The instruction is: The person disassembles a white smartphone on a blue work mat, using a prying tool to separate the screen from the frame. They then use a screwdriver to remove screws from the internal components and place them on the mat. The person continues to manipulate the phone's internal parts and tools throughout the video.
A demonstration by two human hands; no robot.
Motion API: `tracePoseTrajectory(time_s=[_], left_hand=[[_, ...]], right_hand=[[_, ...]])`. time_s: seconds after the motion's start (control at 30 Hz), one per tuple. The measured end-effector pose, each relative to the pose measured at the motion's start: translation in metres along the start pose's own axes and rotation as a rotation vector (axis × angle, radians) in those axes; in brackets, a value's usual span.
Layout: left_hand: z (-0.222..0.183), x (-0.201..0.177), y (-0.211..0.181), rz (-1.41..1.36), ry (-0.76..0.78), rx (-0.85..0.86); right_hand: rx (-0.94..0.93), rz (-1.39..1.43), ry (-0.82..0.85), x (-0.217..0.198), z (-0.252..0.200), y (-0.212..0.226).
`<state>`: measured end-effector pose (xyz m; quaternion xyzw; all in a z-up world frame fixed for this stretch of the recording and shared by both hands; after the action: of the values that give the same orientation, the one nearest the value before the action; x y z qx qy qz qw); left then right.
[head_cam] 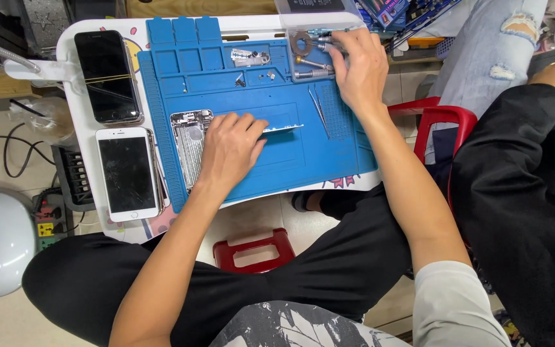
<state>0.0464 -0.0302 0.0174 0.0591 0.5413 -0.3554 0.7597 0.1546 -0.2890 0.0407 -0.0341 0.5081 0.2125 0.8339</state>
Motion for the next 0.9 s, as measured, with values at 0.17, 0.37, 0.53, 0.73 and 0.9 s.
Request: tracePoseTrajectory(time_s=[0.17,0.37,0.53,0.73,0.9], left_hand=[[0.0,-0.003,-0.001,-0.025,-0.005,-0.002],[-0.002,-0.001,-0.001,-0.009,0.001,-0.011],[-0.002,-0.003,-0.002,-0.02,-0.001,-0.018],[0.002,-0.005,0.0,-0.027,-0.008,-0.024],[0.0,0.003,0.004,-0.026,-0.026,-0.016]], right_hand=[[0.154,-0.053,0.189,-0.008,-0.022,0.024],[0.347,-0.141,0.386,-0.01,-0.073,0.043],[0.445,-0.048,0.377,-0.034,-0.089,0.051],[0.551,0.247,0.183,-0.072,-0.101,0.044],[0.555,0.416,0.139,-0.048,-0.111,0.035]])
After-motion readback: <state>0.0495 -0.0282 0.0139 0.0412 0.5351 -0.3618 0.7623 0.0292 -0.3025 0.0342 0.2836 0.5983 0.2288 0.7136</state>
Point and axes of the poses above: each hand's wrist, its own z-axis towards the middle knuckle, its own x-axis out of the palm, y = z × x, the point moved 6 cm from there along z, towards the middle knuckle, and after that the axes turned 1 degree about -y, right-handed, at the moved point
